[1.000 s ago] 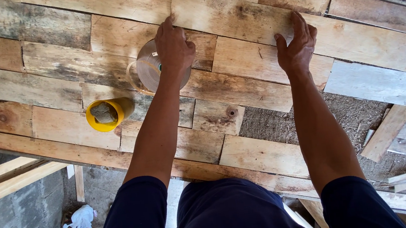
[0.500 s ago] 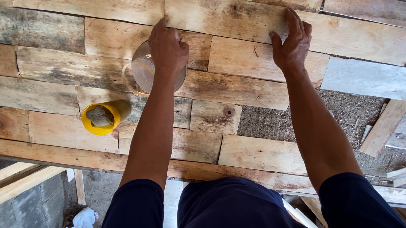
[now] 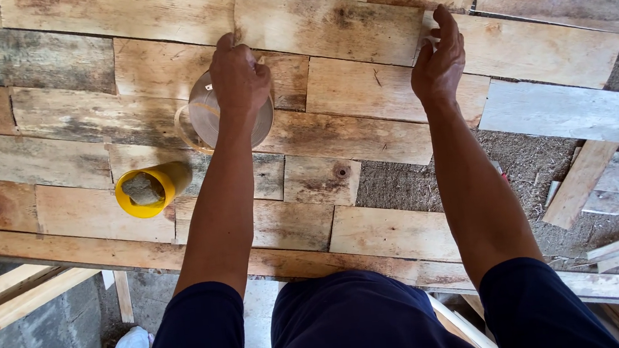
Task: Applying and cutting wood strips on a surface using a utility knife and adhesive tape.
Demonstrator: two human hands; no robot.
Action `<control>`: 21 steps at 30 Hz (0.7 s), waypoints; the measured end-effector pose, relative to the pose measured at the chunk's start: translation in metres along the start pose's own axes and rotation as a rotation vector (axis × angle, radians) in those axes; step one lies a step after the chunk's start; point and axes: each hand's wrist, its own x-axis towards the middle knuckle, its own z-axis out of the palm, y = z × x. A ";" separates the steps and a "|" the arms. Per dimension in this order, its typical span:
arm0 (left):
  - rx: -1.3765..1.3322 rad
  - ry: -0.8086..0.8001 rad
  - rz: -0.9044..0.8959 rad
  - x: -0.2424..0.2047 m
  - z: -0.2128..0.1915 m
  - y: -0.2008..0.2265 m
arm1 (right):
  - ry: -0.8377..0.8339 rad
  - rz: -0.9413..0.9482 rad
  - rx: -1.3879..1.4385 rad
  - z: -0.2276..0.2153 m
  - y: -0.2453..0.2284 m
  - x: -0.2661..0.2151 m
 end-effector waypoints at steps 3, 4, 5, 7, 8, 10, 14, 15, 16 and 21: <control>0.010 -0.017 -0.021 0.001 -0.006 0.004 | 0.064 -0.037 0.019 0.005 0.011 0.002; 0.010 -0.018 -0.020 0.001 -0.005 0.004 | 0.065 -0.036 0.018 0.004 0.010 0.002; 0.022 0.002 0.003 0.000 -0.005 0.004 | 0.060 -0.042 0.008 0.003 0.009 0.003; 0.034 0.020 0.026 0.000 -0.004 0.003 | 0.054 -0.047 -0.001 0.001 0.009 0.004; 0.040 0.030 0.036 0.000 -0.003 0.002 | 0.046 -0.023 0.014 0.000 0.010 0.004; 0.045 0.039 0.044 0.001 -0.004 0.004 | 0.036 0.000 0.030 -0.002 0.011 0.004; -0.077 -0.006 -0.064 0.007 -0.010 -0.004 | 0.055 -0.037 0.035 -0.003 0.012 0.003; -0.129 -0.012 -0.094 0.009 -0.010 -0.010 | 0.063 -0.049 0.033 -0.003 0.013 0.003; -0.124 -0.009 -0.098 0.013 -0.006 -0.024 | 0.060 -0.050 0.038 -0.006 0.011 0.003; -0.227 0.200 -0.093 0.020 -0.017 -0.057 | 0.037 -0.053 0.092 -0.020 0.001 0.001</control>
